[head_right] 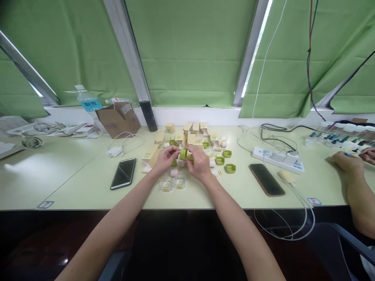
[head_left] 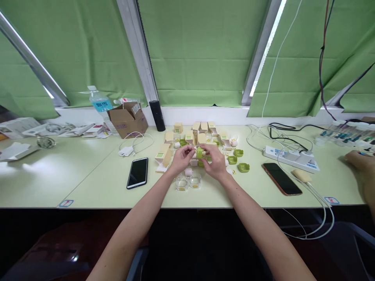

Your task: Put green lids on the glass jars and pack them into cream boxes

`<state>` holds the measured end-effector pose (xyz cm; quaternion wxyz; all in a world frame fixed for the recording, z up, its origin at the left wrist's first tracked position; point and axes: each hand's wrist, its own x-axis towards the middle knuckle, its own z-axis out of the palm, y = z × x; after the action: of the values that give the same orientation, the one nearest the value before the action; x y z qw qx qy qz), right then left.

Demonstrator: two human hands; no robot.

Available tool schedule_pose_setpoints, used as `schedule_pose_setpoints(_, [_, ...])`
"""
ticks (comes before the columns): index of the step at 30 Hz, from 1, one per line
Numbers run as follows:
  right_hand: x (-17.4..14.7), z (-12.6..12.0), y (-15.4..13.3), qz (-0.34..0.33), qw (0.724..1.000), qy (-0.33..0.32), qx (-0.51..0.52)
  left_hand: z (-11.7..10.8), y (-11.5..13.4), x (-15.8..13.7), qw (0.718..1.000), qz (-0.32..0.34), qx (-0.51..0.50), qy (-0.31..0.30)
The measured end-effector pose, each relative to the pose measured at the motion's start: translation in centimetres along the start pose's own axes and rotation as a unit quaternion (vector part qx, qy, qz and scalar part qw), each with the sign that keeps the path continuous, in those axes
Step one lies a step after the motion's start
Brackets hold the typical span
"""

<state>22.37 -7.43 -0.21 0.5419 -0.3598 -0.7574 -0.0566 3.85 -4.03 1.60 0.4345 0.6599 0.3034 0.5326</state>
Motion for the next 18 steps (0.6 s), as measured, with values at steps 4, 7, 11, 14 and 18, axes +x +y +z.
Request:
schedule_pose_setpoints(4, [0.01,-0.07,0.04,0.003,1.000,0.000,-0.013,-0.59,-0.41,0.26,1.000,-0.014,-0.019,0.019])
schedule_pose_setpoints(7, [0.07,-0.17,0.06,0.004,0.999,0.007,-0.034,-0.84,-0.63,0.36,0.997,-0.031,-0.075,0.012])
schedule_pose_setpoints(11, [0.20,-0.34,-0.27,-0.011,0.997,0.009,-0.071,-0.84,-0.52,0.16,0.988,-0.046,-0.142,-0.040])
schedule_pose_setpoints(14, [0.24,-0.25,-0.68,-0.033,0.997,-0.005,-0.066,-0.70,-0.32,-0.13,0.974,-0.084,-0.180,-0.105])
schedule_pose_setpoints(18, [0.13,0.16,-0.83,-0.049,0.997,0.009,-0.054,-0.60,-0.22,-0.29,0.953,-0.115,-0.249,-0.131])
